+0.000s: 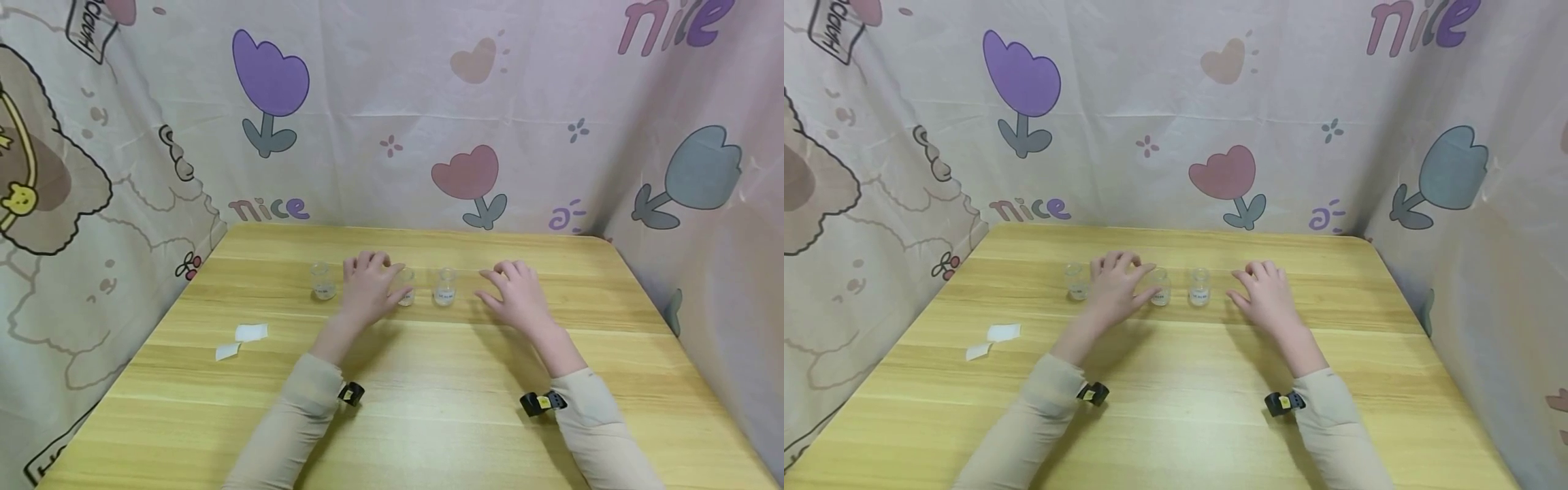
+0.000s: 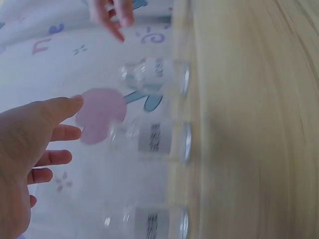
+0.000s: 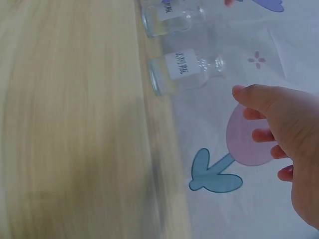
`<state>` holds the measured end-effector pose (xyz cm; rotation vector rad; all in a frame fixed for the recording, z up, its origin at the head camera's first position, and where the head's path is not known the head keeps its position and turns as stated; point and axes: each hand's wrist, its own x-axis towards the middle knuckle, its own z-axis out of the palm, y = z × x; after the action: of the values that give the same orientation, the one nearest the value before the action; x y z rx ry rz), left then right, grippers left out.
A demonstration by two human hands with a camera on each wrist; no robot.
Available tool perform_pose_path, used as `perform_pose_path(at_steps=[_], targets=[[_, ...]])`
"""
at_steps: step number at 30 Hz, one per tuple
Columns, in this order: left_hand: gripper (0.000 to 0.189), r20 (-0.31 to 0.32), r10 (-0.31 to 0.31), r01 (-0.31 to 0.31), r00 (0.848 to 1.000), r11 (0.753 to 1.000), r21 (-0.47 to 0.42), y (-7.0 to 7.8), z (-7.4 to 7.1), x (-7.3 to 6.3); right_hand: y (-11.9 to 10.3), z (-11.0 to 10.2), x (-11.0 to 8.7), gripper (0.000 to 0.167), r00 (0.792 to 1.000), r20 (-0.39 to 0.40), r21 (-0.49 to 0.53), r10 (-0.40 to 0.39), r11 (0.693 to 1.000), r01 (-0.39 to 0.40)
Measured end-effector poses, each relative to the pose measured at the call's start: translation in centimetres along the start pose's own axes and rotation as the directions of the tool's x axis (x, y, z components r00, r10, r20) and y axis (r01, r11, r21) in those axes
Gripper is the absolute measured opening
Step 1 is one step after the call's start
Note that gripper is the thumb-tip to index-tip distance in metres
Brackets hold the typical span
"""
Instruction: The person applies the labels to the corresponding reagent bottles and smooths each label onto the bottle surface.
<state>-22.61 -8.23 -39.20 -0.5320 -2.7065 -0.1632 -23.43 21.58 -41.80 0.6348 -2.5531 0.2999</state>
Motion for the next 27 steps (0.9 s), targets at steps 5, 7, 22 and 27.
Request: perform_pose_path(at_steps=[5, 7, 22, 27], targets=[[0.05, -0.004, -0.056, 0.056, 0.998, 0.998, -0.007, -2.1, -1.3, -1.6, 0.5, -0.9, -1.0, 0.043, 0.999, -0.019, 0.002, 0.042, 0.999, -0.042], [0.05, -0.02, -0.069, 0.069, 0.997, 0.998, -0.012, -3.0, -1.8, -2.2, 0.7, -1.2, -1.4, 0.044, 0.998, -0.021, 0.0, 0.056, 0.998, -0.056], [0.054, -0.206, -0.059, 0.061, 0.977, 0.998, 0.005, -10.0, -3.0, -6.4, 2.8, -2.7, -4.1, 0.051, 0.991, -0.079, 0.026, 0.11, 0.994, -0.109], [0.066, -0.205, -0.083, 0.088, 0.975, 0.996, 0.015, -11.9, -2.9, -7.5, 3.4, -3.1, -5.0, 0.057, 0.987, -0.074, 0.043, 0.142, 0.989, -0.139]])
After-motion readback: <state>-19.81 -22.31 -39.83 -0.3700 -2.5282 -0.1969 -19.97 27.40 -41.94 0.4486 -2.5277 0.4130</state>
